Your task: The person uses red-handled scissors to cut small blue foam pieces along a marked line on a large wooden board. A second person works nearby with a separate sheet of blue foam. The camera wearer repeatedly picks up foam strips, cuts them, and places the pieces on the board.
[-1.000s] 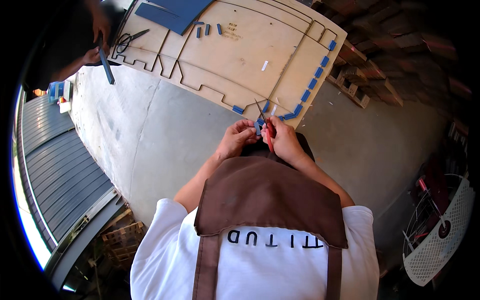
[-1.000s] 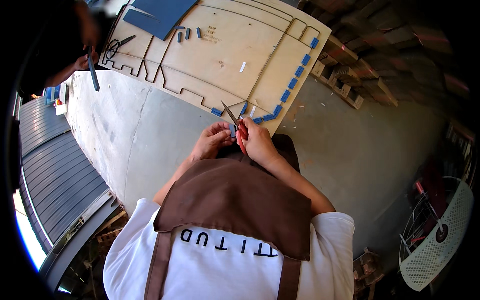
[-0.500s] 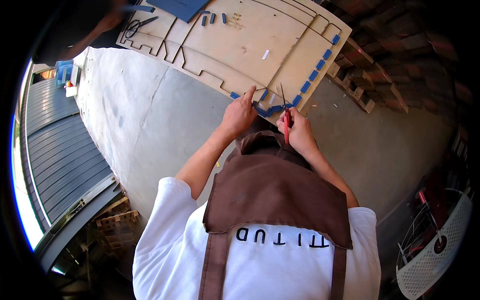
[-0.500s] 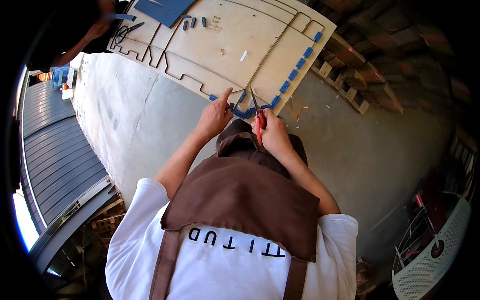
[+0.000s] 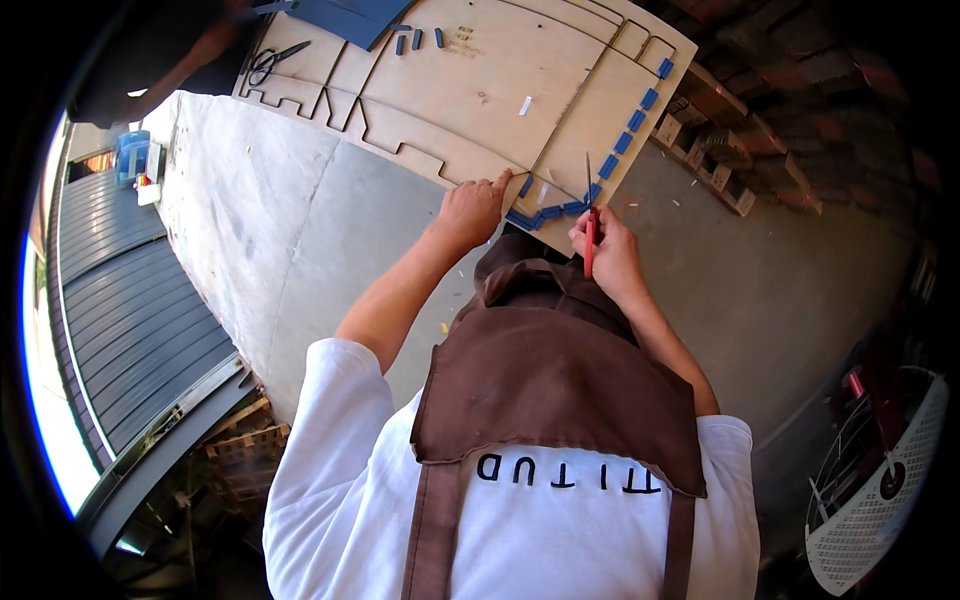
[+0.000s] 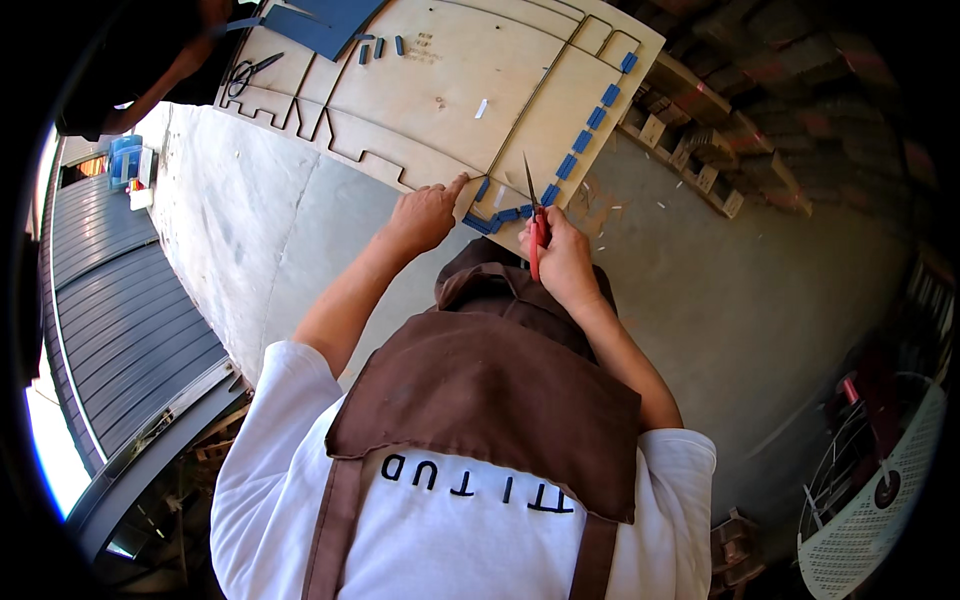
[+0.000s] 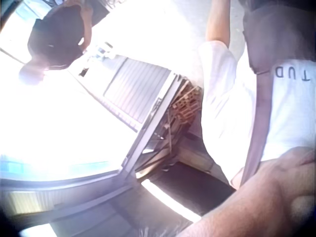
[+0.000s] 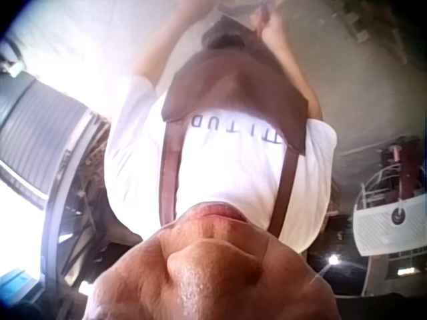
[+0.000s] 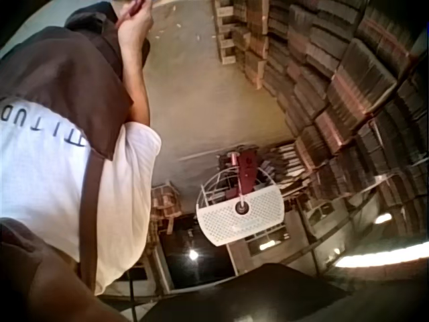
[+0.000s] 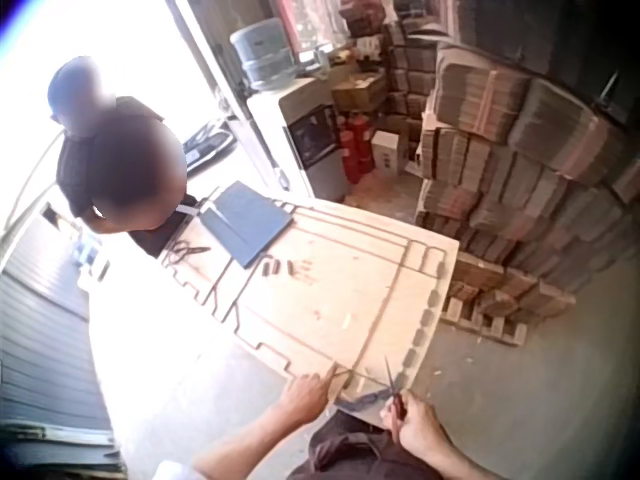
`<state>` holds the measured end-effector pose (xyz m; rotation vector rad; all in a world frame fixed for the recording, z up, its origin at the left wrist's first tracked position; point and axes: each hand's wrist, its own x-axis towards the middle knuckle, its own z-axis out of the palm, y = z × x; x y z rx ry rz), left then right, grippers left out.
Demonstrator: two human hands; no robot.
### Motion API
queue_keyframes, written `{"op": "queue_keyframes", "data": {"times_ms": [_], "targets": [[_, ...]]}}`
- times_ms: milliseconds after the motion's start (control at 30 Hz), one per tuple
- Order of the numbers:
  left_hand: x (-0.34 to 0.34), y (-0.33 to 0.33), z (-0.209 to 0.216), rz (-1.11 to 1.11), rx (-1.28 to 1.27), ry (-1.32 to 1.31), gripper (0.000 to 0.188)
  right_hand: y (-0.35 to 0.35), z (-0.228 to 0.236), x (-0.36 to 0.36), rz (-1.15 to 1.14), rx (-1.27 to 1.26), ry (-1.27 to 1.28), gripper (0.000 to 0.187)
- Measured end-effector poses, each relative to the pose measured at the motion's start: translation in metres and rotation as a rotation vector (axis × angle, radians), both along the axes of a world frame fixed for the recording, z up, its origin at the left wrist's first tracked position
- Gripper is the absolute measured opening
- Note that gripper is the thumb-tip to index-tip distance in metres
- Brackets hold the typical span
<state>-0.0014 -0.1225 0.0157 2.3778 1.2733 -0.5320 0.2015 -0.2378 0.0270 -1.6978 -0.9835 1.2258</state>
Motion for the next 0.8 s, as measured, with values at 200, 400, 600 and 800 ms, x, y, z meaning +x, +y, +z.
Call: {"op": "queue_keyframes", "data": {"times_ms": [200,400,600,800], "targets": [[-0.007,-0.005,0.008,0.077,-0.016,-0.170,0.051,0.005,-0.004,-0.006,0.005,0.010,0.011,0.017],[-0.009,-0.011,0.005,0.659,-0.561,-0.891,0.027,0.007,-0.003,0.006,0.197,-0.043,-0.094,0.029],[0.011,-0.019,0.028,0.546,-0.386,-0.927,0.015,-0.006,0.008,0.043,0.461,-0.152,-0.141,0.055],[0.030,-0.021,0.061,0.162,-0.130,-0.903,0.018,-0.015,0.024,0.054,0.591,-0.241,-0.100,0.059]]}}
